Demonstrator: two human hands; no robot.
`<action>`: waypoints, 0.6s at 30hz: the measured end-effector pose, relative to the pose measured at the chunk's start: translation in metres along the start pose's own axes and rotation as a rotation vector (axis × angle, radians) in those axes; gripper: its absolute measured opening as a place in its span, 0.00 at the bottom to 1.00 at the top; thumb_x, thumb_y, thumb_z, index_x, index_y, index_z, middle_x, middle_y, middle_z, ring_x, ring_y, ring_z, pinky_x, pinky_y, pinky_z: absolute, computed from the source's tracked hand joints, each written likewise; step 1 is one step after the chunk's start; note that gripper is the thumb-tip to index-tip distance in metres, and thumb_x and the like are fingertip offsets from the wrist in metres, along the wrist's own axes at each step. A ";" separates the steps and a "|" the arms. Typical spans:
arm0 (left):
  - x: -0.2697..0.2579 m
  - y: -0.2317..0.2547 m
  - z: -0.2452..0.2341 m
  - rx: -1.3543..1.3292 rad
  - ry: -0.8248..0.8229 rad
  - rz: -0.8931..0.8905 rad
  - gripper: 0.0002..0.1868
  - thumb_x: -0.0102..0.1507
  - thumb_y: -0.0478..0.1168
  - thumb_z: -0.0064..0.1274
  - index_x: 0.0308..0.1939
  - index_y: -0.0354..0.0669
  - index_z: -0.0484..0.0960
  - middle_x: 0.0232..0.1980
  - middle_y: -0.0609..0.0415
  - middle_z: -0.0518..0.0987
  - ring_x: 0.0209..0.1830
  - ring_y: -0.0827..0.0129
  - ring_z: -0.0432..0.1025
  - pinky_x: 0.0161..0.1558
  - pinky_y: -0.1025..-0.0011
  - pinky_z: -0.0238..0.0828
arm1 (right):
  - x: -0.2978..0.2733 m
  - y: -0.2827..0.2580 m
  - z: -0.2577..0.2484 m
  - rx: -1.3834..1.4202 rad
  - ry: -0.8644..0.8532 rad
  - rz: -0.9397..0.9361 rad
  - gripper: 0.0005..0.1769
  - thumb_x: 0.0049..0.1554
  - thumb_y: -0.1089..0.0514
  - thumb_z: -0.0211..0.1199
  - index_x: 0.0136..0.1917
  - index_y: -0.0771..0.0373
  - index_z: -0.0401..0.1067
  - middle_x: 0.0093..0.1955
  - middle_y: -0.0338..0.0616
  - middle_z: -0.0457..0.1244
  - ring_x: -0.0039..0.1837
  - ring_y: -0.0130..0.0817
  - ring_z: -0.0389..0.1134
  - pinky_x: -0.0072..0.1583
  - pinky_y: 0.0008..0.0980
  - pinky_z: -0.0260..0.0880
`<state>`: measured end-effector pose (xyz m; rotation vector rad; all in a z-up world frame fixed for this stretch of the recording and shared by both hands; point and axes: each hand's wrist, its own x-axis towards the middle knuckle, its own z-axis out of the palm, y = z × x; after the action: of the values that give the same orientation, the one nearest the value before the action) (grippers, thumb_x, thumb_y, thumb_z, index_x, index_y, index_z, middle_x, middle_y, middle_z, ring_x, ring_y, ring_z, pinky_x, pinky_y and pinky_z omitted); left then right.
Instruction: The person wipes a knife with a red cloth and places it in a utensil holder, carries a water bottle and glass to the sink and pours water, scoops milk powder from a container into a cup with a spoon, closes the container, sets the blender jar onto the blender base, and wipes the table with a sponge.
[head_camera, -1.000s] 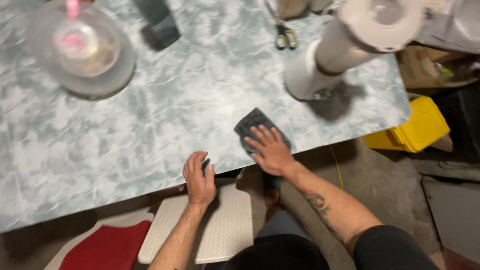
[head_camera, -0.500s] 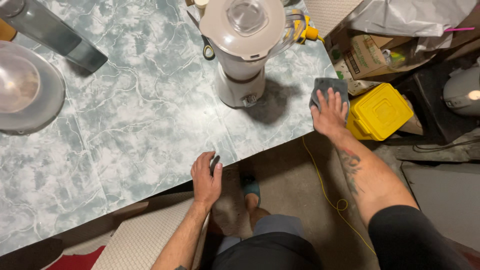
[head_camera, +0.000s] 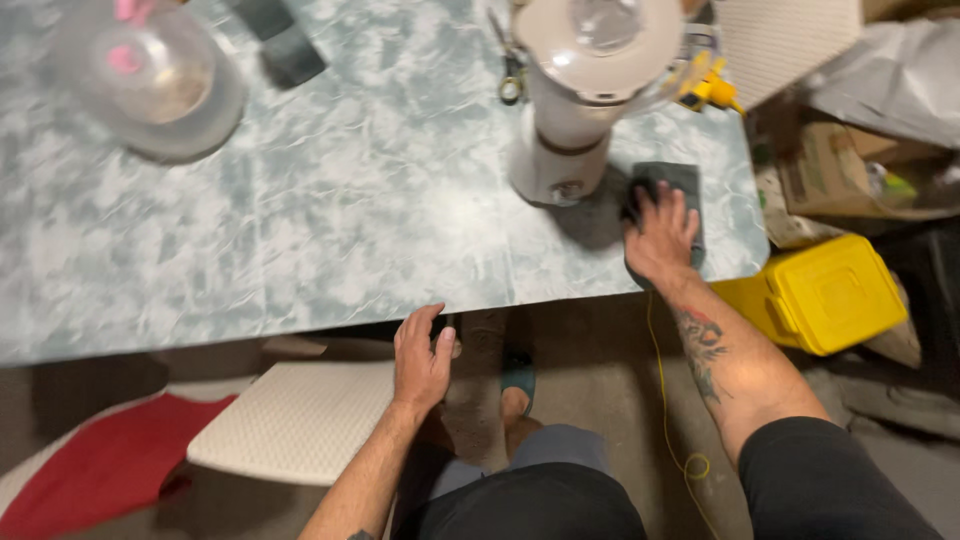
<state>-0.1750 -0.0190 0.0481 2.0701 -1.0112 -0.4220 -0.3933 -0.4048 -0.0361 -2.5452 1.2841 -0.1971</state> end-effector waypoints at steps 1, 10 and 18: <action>-0.010 -0.002 -0.007 -0.005 0.016 -0.027 0.24 0.70 0.48 0.44 0.65 0.40 0.73 0.66 0.44 0.74 0.69 0.50 0.63 0.71 0.54 0.53 | 0.001 -0.012 0.009 -0.004 0.029 0.049 0.40 0.61 0.43 0.52 0.82 0.57 0.53 0.86 0.58 0.38 0.85 0.60 0.32 0.76 0.69 0.27; -0.065 -0.025 -0.062 -0.097 0.124 -0.187 0.26 0.70 0.51 0.42 0.68 0.42 0.71 0.68 0.47 0.72 0.70 0.52 0.62 0.70 0.53 0.54 | -0.087 -0.167 0.074 -0.053 -0.045 -0.082 0.44 0.61 0.40 0.52 0.83 0.61 0.47 0.85 0.63 0.34 0.83 0.66 0.30 0.75 0.73 0.24; -0.141 -0.057 -0.145 -0.138 0.333 -0.199 0.25 0.70 0.51 0.42 0.68 0.42 0.71 0.62 0.50 0.78 0.67 0.55 0.68 0.68 0.57 0.60 | -0.117 -0.320 0.100 -0.131 -0.252 -0.464 0.52 0.48 0.51 0.61 0.82 0.54 0.46 0.86 0.58 0.33 0.85 0.61 0.30 0.75 0.69 0.29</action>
<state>-0.1495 0.1850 0.0919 2.0366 -0.5672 -0.2284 -0.1932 -0.1116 -0.0317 -2.8331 0.6232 0.1175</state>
